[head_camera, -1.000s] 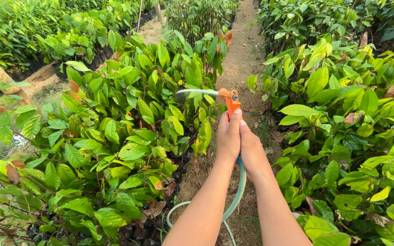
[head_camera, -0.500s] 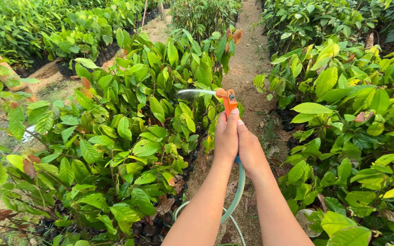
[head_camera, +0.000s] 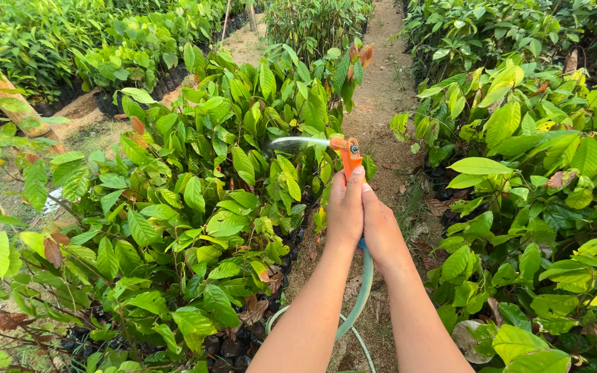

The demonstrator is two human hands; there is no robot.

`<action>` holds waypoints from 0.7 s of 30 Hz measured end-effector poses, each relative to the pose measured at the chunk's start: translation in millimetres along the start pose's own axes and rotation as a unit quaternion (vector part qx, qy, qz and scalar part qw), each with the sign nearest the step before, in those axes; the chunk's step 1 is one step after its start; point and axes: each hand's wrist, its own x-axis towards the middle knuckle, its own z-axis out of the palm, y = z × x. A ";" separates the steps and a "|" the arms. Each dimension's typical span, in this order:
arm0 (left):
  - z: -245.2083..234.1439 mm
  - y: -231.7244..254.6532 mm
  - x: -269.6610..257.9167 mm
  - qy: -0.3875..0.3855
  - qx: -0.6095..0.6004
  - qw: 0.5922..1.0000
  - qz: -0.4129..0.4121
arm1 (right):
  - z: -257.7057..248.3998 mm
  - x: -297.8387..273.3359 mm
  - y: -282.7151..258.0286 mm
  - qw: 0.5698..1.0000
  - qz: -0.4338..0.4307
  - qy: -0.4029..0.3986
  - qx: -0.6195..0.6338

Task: The person waters several rows of young plants in black bags using a garden hose with a spray nozzle.

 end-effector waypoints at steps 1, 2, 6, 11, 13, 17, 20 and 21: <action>2.0 -1.6 0.3 -0.003 -0.004 1.000 -0.002 | -2.1 0.5 0.2 1.000 0.004 0.002 0.002; 4.2 -3.9 0.5 -0.006 -0.009 1.000 -0.005 | -4.9 0.6 0.8 1.000 0.007 0.004 0.005; 16.3 -15.5 4.8 -0.007 -0.029 0.999 -0.033 | -17.6 3.4 2.2 1.000 0.027 0.007 0.006; 28.1 -27.3 8.9 -0.003 0.003 1.000 -0.026 | -31.0 8.1 0.3 1.000 0.023 0.000 0.014; 33.8 -31.6 10.2 -0.003 -0.016 0.999 -0.030 | -36.2 10.1 -0.3 1.000 0.029 0.001 0.007; 42.1 -39.0 12.2 0.003 -0.034 0.999 -0.028 | -45.3 13.2 0.4 1.000 0.020 -0.008 0.003; 49.0 -41.7 12.2 0.008 -0.021 0.999 -0.030 | -53.4 15.9 -0.1 0.999 0.037 -0.013 0.003; 51.1 -41.4 12.2 0.010 -0.016 0.999 -0.031 | -55.9 17.0 -0.4 0.999 0.045 -0.015 0.003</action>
